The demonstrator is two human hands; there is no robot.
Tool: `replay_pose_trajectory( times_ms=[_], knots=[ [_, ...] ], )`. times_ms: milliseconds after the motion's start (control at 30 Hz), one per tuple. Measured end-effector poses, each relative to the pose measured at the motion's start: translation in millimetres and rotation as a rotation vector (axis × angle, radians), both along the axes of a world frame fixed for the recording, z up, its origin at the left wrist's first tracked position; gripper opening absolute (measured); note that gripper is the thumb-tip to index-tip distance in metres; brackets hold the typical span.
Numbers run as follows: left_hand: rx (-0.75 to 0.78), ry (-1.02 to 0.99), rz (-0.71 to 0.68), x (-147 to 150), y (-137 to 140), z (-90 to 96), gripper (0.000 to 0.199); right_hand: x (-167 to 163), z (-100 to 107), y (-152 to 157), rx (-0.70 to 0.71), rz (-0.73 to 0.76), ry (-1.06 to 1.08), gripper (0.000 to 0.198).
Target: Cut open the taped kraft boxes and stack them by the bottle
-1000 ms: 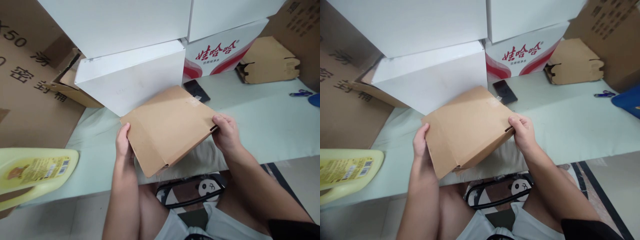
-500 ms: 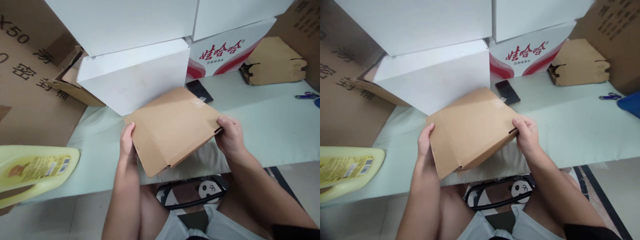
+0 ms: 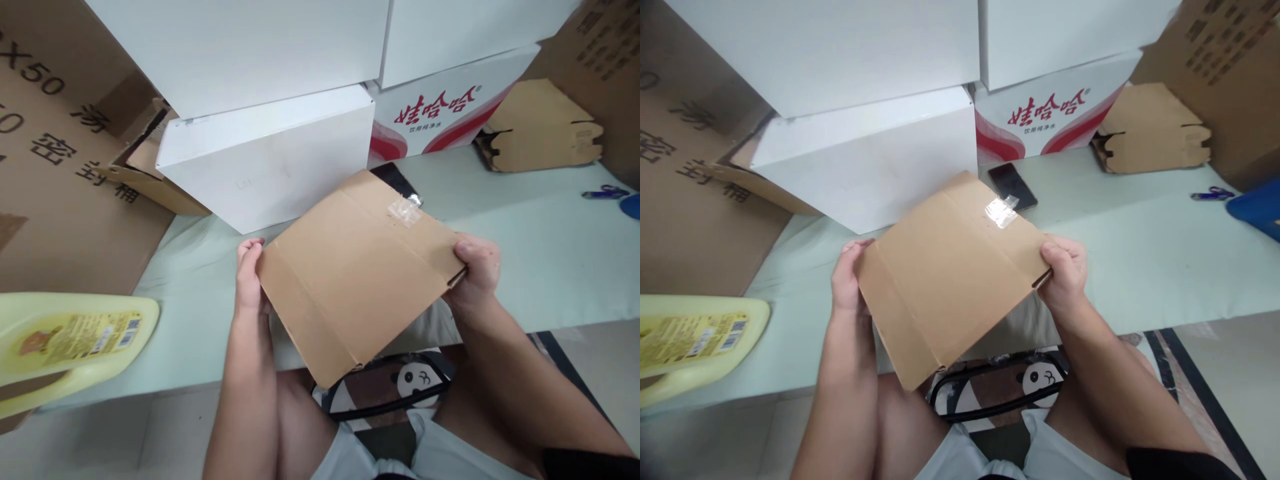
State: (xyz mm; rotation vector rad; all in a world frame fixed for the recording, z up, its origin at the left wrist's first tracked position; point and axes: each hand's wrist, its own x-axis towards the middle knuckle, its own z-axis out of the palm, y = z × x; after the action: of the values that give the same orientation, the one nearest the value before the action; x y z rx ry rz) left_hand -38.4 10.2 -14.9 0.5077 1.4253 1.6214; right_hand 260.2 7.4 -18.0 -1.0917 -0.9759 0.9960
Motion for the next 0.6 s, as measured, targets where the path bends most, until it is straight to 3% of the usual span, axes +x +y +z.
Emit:
replay_pose_trajectory(
  times_ms=[167, 267, 600],
  knots=[
    [-0.141, -0.083, -0.220, -1.8, -3.8, -2.1, 0.041, 2.1, -5.0, 4.2, 0.013, -0.056, -0.096, 0.059],
    [-0.225, -0.123, -0.273, -1.3, -6.1, -1.7, 0.045, 5.4, -10.2, 6.9, 0.016, -0.100, -0.152, 0.056],
    [-0.241, -0.107, -0.199, 3.7, -5.3, -1.8, 0.038, 5.6, -4.7, 10.4, -0.108, -0.055, -0.367, 0.043]
  ],
)
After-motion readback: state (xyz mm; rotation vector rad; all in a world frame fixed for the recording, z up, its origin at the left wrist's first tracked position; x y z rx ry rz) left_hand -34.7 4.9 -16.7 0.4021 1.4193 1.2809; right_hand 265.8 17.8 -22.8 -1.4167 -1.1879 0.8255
